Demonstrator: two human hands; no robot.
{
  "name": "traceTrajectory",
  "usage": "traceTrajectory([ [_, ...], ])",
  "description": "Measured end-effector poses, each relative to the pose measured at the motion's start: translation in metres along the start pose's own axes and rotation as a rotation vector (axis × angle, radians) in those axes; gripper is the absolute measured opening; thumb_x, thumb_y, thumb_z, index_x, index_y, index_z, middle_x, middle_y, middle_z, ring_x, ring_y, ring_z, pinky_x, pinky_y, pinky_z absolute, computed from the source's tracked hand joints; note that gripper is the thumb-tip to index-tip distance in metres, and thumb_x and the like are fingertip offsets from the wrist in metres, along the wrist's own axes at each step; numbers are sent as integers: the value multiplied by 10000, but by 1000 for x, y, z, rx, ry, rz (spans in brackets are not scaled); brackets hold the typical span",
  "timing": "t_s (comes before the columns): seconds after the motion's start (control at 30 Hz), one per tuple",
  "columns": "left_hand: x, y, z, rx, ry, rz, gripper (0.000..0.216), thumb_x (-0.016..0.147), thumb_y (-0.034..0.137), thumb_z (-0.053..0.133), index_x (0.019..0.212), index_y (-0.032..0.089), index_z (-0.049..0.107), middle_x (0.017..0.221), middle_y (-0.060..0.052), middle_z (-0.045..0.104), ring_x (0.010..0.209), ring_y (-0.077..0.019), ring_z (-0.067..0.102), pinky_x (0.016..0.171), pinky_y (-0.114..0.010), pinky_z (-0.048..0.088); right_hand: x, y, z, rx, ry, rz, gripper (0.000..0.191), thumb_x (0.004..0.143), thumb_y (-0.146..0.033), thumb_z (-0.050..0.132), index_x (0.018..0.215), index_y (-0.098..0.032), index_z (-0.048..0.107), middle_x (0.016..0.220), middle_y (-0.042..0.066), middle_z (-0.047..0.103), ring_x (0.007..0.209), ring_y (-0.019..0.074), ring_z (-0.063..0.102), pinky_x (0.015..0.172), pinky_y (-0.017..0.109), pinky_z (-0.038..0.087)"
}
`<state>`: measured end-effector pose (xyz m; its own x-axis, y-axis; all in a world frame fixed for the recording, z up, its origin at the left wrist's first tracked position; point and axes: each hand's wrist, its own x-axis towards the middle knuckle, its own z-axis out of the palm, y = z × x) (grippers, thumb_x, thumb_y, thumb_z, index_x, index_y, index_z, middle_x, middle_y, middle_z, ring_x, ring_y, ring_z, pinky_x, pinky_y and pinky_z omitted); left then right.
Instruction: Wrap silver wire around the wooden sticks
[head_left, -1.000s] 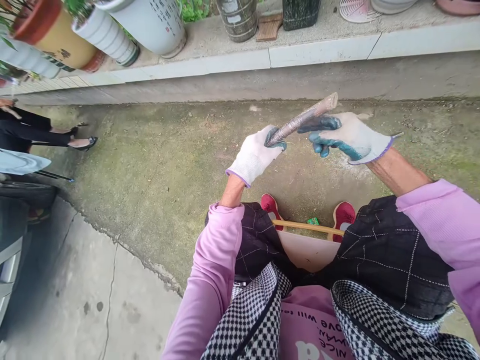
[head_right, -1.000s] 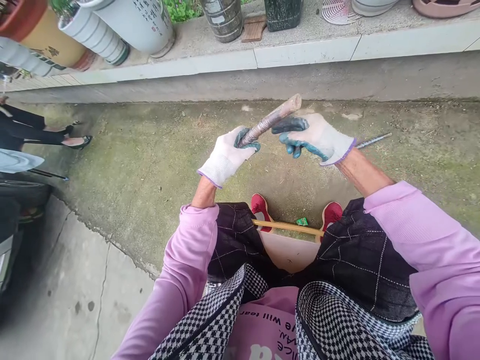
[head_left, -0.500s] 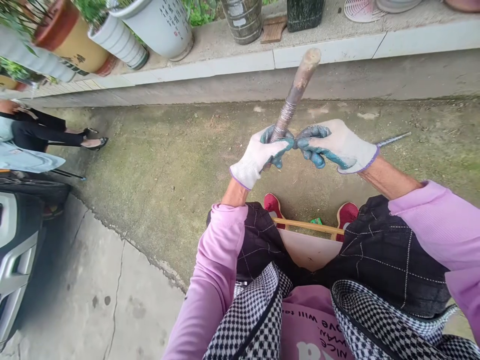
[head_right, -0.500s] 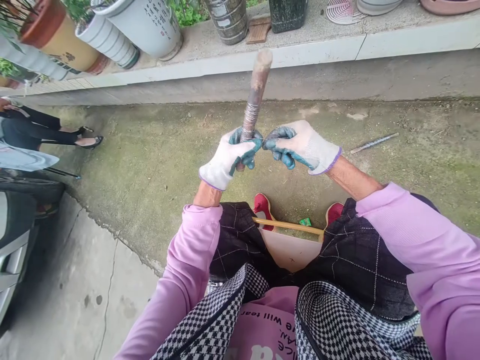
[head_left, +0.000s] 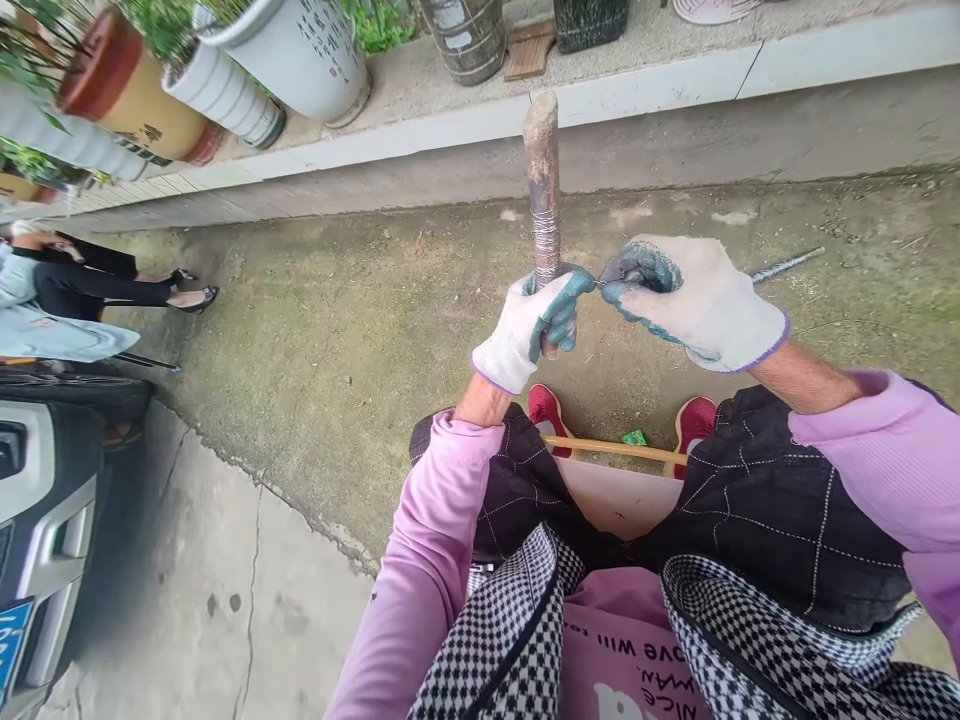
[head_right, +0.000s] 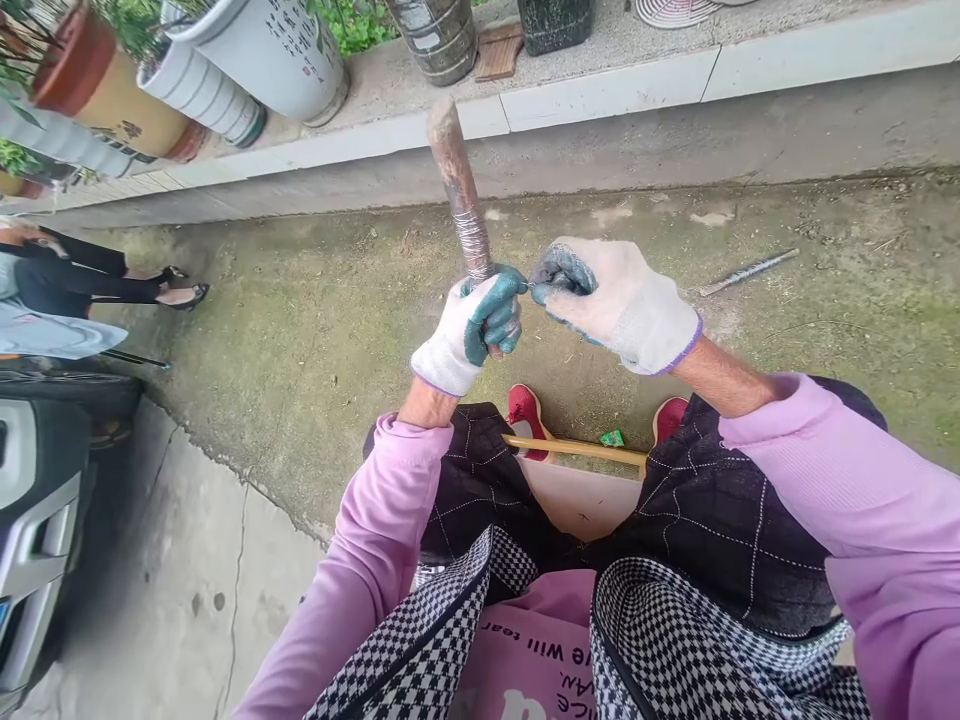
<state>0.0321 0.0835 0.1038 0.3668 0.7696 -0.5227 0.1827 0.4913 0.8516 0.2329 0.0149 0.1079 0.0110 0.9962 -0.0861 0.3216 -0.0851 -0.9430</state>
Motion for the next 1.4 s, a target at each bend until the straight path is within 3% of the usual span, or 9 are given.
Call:
traceTrajectory([
  [0.2,3,-9,-4,179,52,55,554,943,722,979,1123,220,829,632,57,597,536,-129,578,565,-300,586,0,0,-4,-84,-26,41,202,1048,-469,900,956,-323,794,790,22,786,689,241,707,611,395,626],
  [0.37,0,-5,-5,288,123,129,454,933,541,1000,1213,199,895,799,4,770,665,-149,696,622,-291,615,1,15,-3,139,-151,66,224,1064,-473,954,1104,-318,797,797,32,799,769,270,778,682,378,652],
  [0.47,-1,-4,-3,266,148,159,470,962,561,967,1240,189,889,786,8,754,675,-151,700,624,-286,608,-1,16,3,178,-137,63,234,1064,-446,952,1185,-319,797,841,40,809,825,291,804,699,385,655],
  [0.7,2,-12,-3,165,89,107,587,990,792,915,1106,229,797,616,68,519,547,-155,598,608,-345,640,-6,-4,14,-127,168,-17,250,988,-288,945,1191,-324,803,846,20,765,852,293,755,829,427,642],
  [0.9,-3,-10,-2,96,34,66,617,1010,861,860,1000,259,726,601,74,456,541,-159,576,634,-382,666,-7,1,5,49,-26,0,181,1022,-352,945,1122,-355,793,840,48,790,986,363,845,699,412,610],
  [1.1,-7,-8,1,66,30,40,553,1017,772,884,1057,239,746,603,74,493,539,-147,596,618,-352,667,-4,17,2,146,-168,43,126,1079,-452,905,1095,-383,800,800,52,818,973,379,879,598,424,591],
  [1.23,-7,-11,2,142,62,78,505,1003,698,921,1079,221,775,637,50,579,587,-153,642,629,-328,660,-4,17,5,46,-99,11,177,1047,-485,931,1046,-368,799,771,58,787,940,370,863,569,405,572],
  [1.33,-9,-12,1,302,107,183,299,1016,488,916,1031,220,785,774,0,717,719,-185,734,730,-349,685,-4,9,6,-18,-24,25,229,1005,-473,946,974,-350,756,802,59,758,909,348,811,592,405,569],
  [1.4,-12,-11,-3,460,124,283,162,1002,352,895,1048,224,807,895,-25,797,878,-229,807,834,-366,698,-1,9,3,8,-105,85,285,1009,-546,908,937,-359,706,797,47,718,830,323,744,582,412,550],
])
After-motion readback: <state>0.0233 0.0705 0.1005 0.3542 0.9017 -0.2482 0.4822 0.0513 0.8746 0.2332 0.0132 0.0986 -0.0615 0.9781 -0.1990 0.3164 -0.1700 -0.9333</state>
